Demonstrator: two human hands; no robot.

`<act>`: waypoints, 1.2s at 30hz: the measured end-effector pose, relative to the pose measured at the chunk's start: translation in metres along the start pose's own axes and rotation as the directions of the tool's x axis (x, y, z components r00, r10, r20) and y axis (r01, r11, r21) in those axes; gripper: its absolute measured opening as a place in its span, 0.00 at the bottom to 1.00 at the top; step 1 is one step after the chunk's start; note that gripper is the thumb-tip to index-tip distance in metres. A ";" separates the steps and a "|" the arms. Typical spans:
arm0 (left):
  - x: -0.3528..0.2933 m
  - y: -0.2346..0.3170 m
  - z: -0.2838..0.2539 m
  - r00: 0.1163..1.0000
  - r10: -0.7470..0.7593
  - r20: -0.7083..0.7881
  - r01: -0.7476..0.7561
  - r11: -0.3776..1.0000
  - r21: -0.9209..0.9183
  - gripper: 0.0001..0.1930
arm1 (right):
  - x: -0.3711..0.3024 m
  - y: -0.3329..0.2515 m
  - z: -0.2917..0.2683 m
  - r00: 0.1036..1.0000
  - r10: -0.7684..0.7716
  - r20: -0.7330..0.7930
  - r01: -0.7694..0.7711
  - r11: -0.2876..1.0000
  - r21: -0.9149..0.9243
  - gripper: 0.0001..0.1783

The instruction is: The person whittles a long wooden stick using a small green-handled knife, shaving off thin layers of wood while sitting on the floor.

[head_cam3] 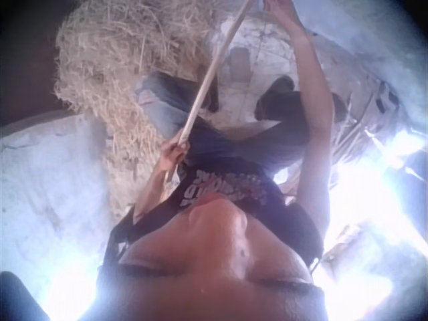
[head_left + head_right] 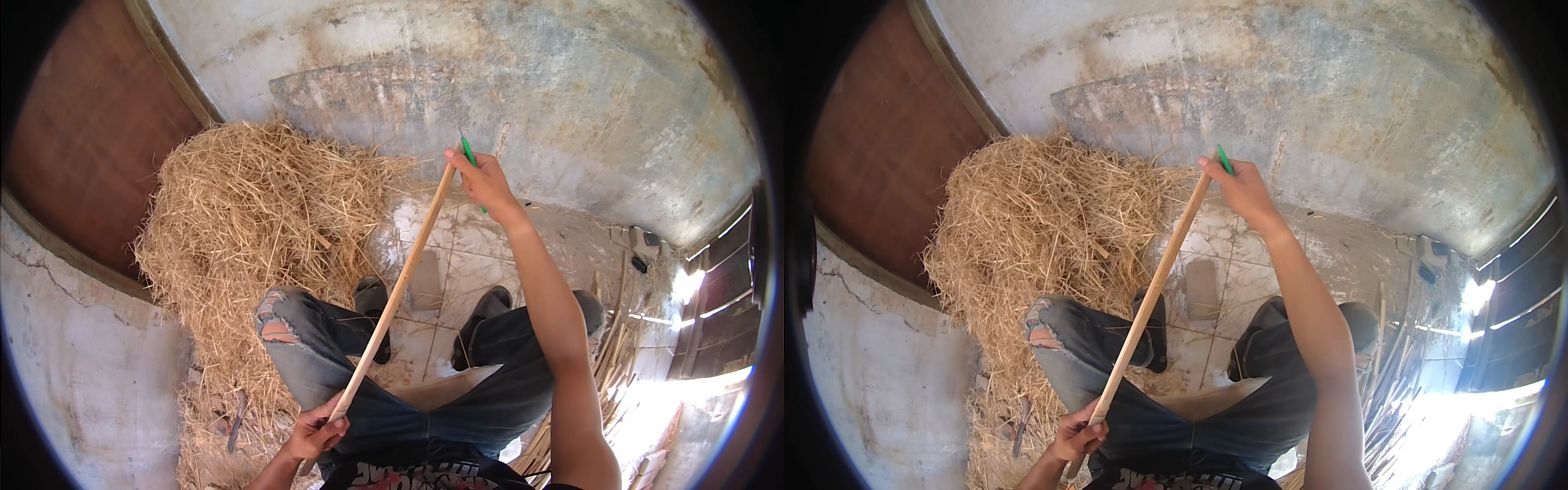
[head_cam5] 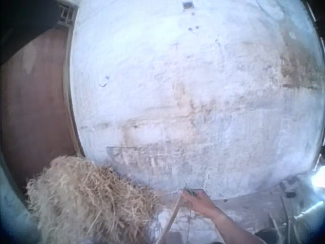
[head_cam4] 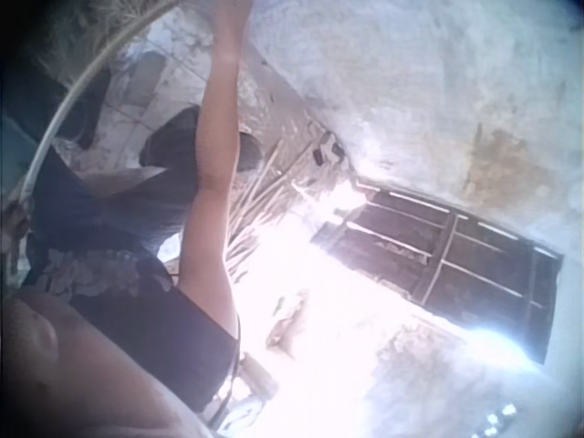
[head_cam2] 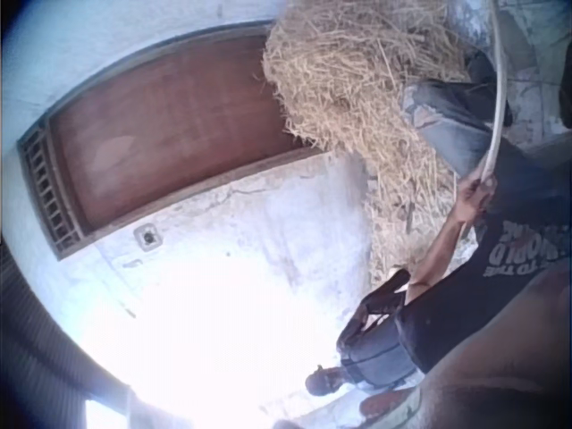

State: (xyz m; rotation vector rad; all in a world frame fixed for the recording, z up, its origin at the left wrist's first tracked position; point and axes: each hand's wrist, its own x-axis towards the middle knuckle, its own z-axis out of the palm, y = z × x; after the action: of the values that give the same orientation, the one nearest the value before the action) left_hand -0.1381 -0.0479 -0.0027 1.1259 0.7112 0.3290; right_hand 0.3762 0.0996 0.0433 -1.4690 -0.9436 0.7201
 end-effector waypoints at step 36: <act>-0.014 -0.023 -0.002 0.999 -0.044 -0.031 0.043 0.998 -0.037 0.31 | -0.034 0.004 0.006 0.965 -0.094 0.246 0.251 0.614 -0.748 0.40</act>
State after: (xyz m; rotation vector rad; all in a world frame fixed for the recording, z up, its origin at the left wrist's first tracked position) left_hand -0.1520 -0.0641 -0.0187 1.0717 0.7539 0.3217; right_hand 0.3547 0.0731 0.0360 -2.0372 -1.6598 0.2827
